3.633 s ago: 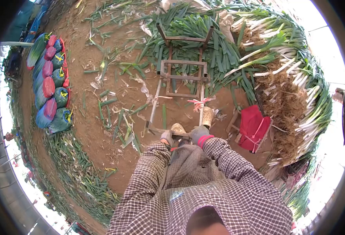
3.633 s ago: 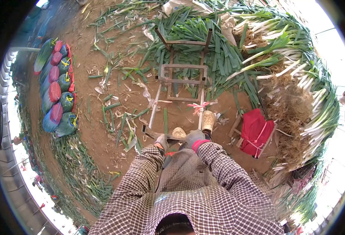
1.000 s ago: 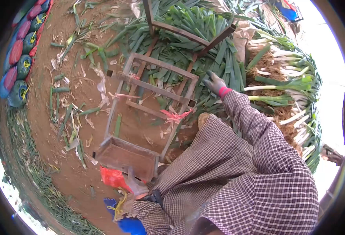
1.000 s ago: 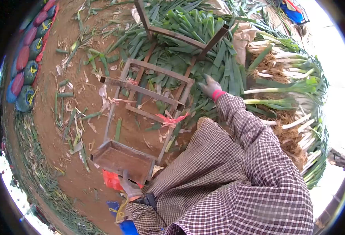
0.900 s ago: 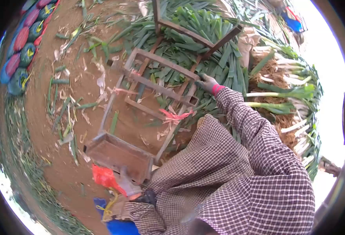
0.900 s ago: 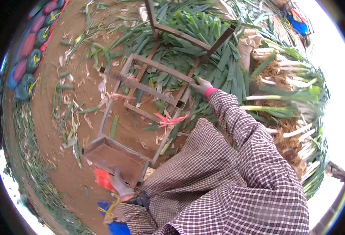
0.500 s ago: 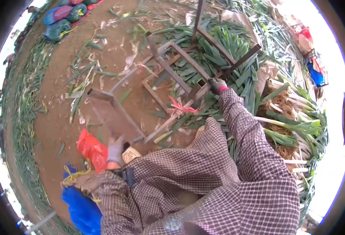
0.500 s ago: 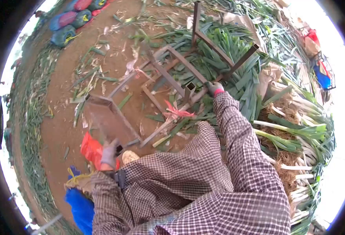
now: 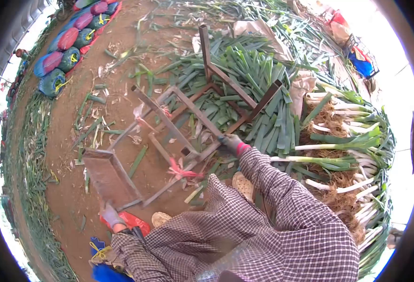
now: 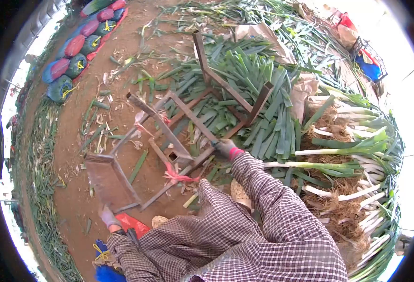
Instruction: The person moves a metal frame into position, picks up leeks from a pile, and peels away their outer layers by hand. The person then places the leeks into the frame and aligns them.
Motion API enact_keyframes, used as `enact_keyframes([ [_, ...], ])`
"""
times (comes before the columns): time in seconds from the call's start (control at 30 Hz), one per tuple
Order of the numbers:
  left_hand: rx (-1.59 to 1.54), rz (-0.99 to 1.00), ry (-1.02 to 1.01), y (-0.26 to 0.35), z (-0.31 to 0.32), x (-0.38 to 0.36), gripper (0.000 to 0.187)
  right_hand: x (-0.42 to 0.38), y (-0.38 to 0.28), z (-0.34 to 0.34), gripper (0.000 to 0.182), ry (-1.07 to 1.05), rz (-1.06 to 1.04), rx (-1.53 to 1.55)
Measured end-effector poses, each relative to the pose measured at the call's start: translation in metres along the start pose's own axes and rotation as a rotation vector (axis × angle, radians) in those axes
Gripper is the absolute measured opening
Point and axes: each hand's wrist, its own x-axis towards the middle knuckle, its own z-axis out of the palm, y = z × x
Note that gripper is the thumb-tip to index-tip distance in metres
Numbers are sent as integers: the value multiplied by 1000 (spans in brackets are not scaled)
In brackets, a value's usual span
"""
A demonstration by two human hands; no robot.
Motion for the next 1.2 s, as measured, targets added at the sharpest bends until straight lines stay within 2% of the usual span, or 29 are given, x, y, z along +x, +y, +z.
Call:
enact_keyframes([
  [0.03, -28, -7, 50, -4, -2, 0, 39, -61, -62, 24, 29, 7, 233, 67],
  [0.13, -125, -45, 58, 28, 4, -22, 39, -58, -75, 10, 41, -88, 312, -66],
  [0.17, -115, -42, 44, 29, 5, -22, 39, -54, -88, 4, 46, -212, 382, -193],
  [0.2, -105, -41, 31, 27, 6, -20, 39, -66, -113, 9, 45, -222, 388, -366],
  [0.27, -63, 1, 15, 30, 5, -21, 40, -43, -94, 1, 48, -294, 377, -292],
  [0.33, -11, 83, 9, 39, 14, -38, 41, -41, -94, -5, 50, -313, 422, -168],
  [0.37, 12, 123, 14, 46, 18, -46, 42, -53, -108, -4, 46, -298, 401, -199],
  [0.43, 78, 107, 16, 45, 21, -44, 41, -29, -93, -13, 44, -377, 205, -504],
  [0.5, 112, 88, 23, 47, 24, -42, 41, -35, -93, -5, 42, -219, 362, -258],
  [0.57, 122, 61, 38, 46, 23, -42, 40, -38, -89, -4, 43, -216, 339, -230],
  [0.63, 21, 127, 29, 45, 24, -43, 40, -31, -82, -7, 44, -247, 249, -236],
  [0.67, -32, 164, 22, 45, 24, -44, 39, -29, -74, -8, 41, -249, 269, -203],
  [0.73, 55, 92, 12, 64, 17, -57, 39, -27, -68, -9, 36, -232, 299, -129],
  [0.77, 98, 67, -17, 70, 19, -61, 40, -29, -65, -8, 35, -245, 249, -196],
  [0.8, 184, 206, -9, 32, 12, -35, 39, -32, -61, -3, 35, -165, 228, -210],
  [0.9, 249, 178, 0, 69, 18, -60, 39, -50, -73, 3, 31, -82, 258, -201],
  [0.97, 254, 166, -103, 75, 14, -57, 42, -55, -77, 13, 27, 12, 261, -105],
  [1.0, 209, 137, -87, 73, 14, -55, 42, -20, -48, 5, 28, -99, 131, -289],
  [1.03, 166, 105, -68, 70, 14, -54, 42, -19, -46, 6, 32, -82, 102, -360],
  [1.13, 287, 116, -37, 59, 9, -36, 41, -44, -77, 7, 30, -72, 310, -175],
  [1.2, 262, 119, -49, 56, 8, -31, 39, -53, -81, 9, 26, -72, 316, -2],
])
